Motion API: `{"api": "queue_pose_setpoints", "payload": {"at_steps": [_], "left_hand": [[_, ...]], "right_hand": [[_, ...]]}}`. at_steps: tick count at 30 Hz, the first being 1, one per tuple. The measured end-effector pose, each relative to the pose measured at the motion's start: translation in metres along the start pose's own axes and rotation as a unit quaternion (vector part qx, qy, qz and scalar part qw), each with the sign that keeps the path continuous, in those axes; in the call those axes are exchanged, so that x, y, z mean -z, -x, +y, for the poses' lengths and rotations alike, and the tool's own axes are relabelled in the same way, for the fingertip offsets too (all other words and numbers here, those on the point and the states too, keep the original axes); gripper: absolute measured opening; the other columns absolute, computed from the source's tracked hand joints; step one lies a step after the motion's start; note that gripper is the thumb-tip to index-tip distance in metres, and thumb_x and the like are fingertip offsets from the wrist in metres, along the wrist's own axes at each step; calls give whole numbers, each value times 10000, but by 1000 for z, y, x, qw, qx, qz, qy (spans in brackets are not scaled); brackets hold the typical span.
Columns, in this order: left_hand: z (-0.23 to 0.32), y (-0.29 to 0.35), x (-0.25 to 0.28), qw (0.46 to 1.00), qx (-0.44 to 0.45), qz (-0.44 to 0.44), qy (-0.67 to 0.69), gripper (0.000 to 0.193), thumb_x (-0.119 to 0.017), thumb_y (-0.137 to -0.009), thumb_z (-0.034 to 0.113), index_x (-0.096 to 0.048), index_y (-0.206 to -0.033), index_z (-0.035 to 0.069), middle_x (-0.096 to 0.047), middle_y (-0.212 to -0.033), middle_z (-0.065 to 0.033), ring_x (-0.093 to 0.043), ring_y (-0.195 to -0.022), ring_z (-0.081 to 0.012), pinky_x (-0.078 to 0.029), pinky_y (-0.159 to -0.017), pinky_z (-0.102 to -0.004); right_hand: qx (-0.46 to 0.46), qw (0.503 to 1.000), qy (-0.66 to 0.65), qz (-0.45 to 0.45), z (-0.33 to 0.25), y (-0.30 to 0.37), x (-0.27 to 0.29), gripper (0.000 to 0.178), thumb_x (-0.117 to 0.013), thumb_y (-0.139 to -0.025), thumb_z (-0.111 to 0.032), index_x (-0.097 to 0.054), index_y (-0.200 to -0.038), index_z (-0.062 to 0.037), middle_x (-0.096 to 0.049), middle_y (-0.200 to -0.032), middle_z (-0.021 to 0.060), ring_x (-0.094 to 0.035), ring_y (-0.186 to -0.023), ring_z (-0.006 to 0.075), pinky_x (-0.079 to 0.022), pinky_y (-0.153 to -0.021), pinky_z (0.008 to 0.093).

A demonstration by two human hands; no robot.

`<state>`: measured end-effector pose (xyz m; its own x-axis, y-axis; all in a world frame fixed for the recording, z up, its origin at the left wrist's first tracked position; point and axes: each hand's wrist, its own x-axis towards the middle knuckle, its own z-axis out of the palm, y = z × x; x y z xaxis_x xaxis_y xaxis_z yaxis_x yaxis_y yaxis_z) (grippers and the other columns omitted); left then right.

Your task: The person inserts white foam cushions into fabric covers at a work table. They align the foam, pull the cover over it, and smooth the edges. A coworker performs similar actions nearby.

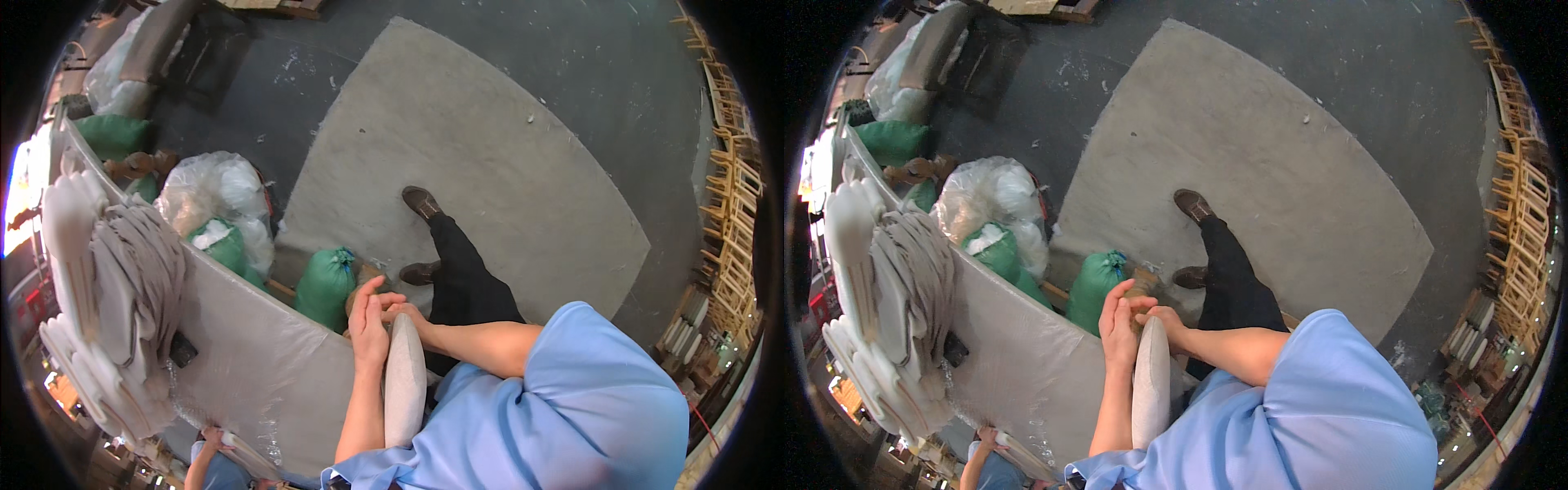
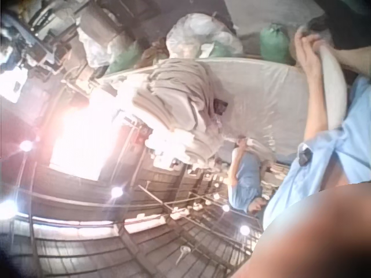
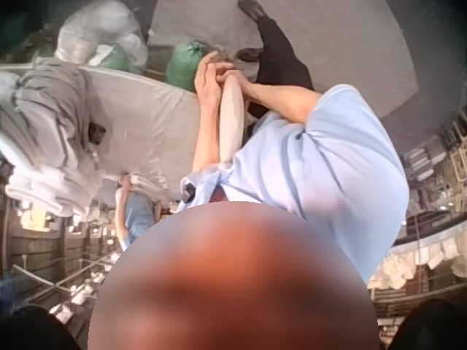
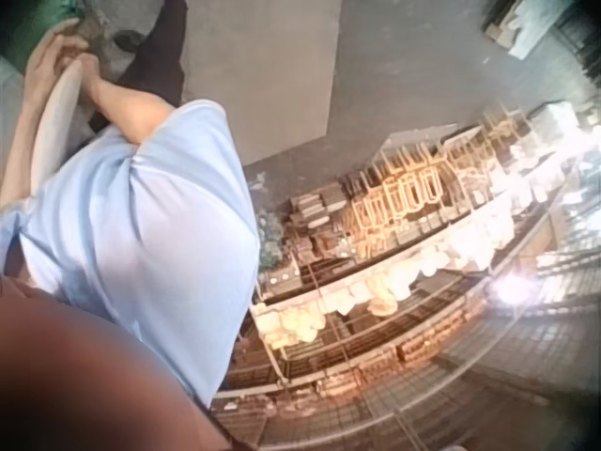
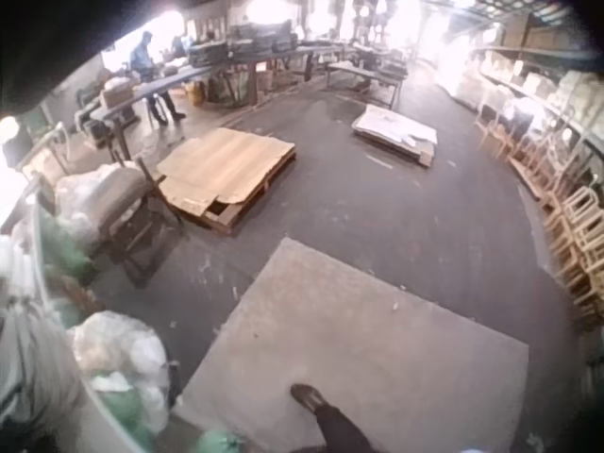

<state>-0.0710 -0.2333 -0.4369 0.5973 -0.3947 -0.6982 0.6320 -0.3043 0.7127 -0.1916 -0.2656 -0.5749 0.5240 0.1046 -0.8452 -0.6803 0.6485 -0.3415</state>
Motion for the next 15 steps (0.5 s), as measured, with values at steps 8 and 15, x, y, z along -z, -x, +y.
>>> {"api": "queue_pose_setpoints", "payload": {"at_steps": [8,15], "left_hand": [[-19,125,47,978,-117,99,-139,294,-495,-1118,69,-641,-1356,-21,-723,-1164,-121,-676,-1104,-191,-536,-1016,-363],[-70,187,68,946,-35,181,-265,285,-645,-1058,180,-692,-1264,-11,-700,-1112,-153,-698,-999,-269,-556,-929,-374]], "right_hand": [[254,966,-4,42,-113,80,20,371,-508,-1153,-350,-684,-1151,-23,-727,-962,47,-636,-869,122,-512,-818,289],[249,960,48,-118,-118,90,-10,586,-422,-1154,-514,-691,-1146,7,-734,-866,99,-679,-793,172,-561,-789,316]]}}
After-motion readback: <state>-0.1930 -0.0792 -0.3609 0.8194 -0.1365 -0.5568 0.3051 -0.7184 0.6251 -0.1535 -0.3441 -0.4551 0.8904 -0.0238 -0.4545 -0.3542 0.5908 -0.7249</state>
